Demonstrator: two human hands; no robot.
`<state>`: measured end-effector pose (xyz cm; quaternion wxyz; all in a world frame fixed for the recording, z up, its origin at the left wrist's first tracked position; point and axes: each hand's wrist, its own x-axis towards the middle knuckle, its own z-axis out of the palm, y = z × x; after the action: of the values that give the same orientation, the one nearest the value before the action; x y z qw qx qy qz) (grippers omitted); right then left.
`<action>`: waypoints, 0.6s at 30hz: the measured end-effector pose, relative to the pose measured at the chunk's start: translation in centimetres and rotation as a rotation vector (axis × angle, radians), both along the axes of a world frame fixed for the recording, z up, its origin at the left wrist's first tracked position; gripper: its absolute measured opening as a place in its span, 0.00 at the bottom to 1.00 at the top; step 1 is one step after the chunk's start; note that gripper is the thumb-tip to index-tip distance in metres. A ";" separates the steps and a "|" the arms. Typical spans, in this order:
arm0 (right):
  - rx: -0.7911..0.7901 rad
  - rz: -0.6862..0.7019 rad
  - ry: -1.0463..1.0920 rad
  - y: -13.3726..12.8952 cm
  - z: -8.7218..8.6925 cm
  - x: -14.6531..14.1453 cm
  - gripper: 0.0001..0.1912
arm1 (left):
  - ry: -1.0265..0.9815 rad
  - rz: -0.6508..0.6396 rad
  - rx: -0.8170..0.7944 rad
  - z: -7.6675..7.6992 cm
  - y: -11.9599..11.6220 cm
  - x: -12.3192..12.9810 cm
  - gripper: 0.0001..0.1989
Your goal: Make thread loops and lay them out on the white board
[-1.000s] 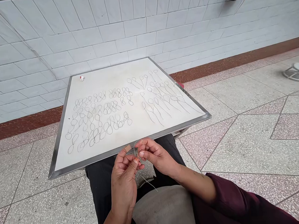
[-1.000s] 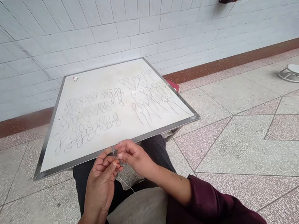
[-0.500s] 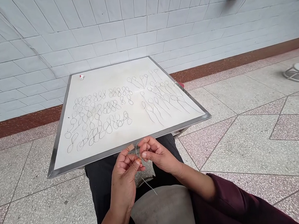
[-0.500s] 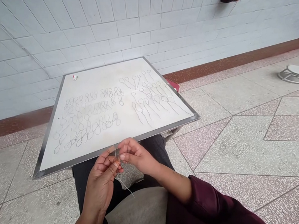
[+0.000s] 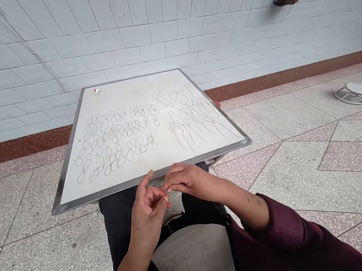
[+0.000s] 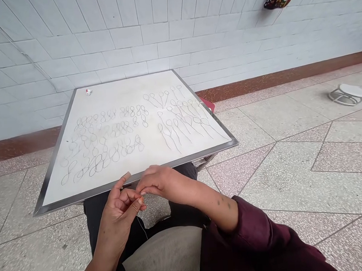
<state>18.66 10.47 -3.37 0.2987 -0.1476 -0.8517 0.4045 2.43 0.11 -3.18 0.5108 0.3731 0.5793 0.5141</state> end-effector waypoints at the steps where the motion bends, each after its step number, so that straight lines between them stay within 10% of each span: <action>1: 0.009 -0.003 -0.014 -0.1 0.1 -0.1 0.09 | 0.017 -0.001 0.000 0.0 0.0 0.0 0.36; 18: -0.142 -0.001 -0.279 0.2 0.8 -0.8 0.08 | 0.226 0.000 -0.003 -0.6 0.1 -0.6 0.33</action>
<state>17.89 10.69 -2.53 0.1664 -0.2235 -0.8541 0.4391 1.83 0.17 -3.75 0.4429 0.4279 0.6340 0.4677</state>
